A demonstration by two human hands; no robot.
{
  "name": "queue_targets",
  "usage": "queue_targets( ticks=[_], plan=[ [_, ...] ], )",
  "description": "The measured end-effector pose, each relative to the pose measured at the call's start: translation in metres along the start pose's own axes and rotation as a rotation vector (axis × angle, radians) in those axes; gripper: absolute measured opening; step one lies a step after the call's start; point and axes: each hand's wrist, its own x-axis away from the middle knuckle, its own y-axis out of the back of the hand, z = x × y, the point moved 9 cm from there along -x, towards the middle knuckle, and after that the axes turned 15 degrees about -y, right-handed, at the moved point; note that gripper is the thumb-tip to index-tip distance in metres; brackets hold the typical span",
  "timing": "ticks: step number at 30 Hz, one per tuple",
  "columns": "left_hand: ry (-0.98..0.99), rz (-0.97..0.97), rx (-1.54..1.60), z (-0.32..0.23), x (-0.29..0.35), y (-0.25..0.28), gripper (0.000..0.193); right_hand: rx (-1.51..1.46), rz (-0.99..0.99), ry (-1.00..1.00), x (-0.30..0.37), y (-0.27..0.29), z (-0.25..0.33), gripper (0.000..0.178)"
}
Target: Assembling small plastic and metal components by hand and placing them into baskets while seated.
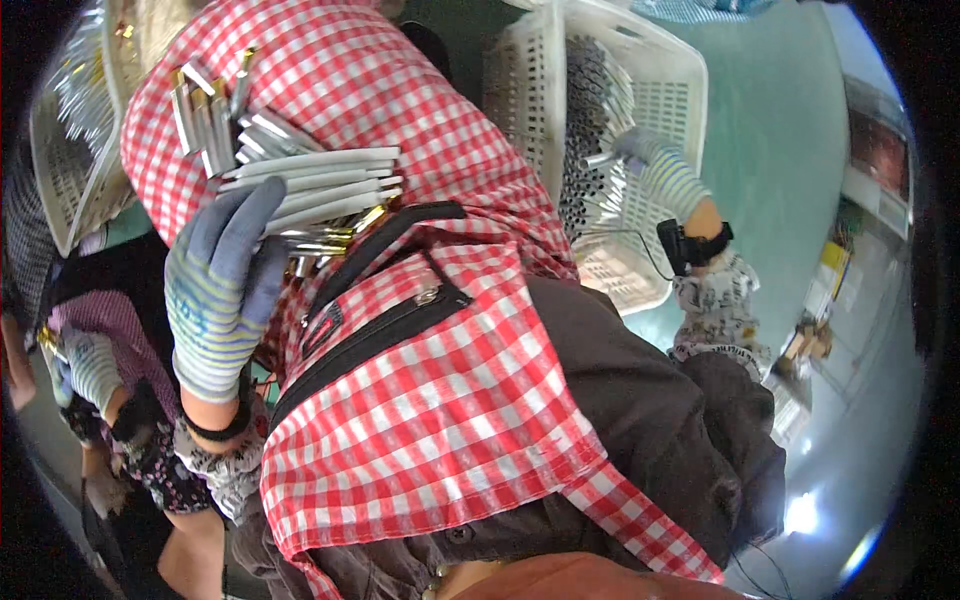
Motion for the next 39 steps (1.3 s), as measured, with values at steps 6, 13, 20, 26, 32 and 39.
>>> queue_targets(
  ticks=[6, 13, 20, 26, 32, 39],
  plan=[
    [-0.019, 0.015, 0.064, 0.008, 0.004, -0.010, 0.043, 0.384, 0.324, -0.153, 0.030, -0.247, -0.197, 0.026],
    [-0.005, 0.037, -0.013, 0.004, -0.009, 0.005, 0.040, 0.054, 0.166, -0.455, 0.052, -0.262, -0.164, 0.040],
    [0.205, -0.161, 0.038, 0.063, 0.023, 0.017, 0.035, 0.339, 0.754, -0.403, 0.076, -0.272, -0.160, 0.031],
    [0.126, -0.130, -0.167, 0.087, 0.000, 0.022, 0.040, 0.341, 0.319, -0.060, -0.002, -0.076, 0.035, 0.031],
    [0.141, 0.055, -0.327, 0.117, -0.031, -0.013, 0.038, -0.123, -0.220, 0.593, 0.008, 0.090, 0.290, 0.022],
    [0.165, 0.059, -0.392, 0.114, -0.034, -0.033, 0.026, 0.145, -0.201, 0.769, 0.004, 0.045, 0.377, 0.025]
  ],
)
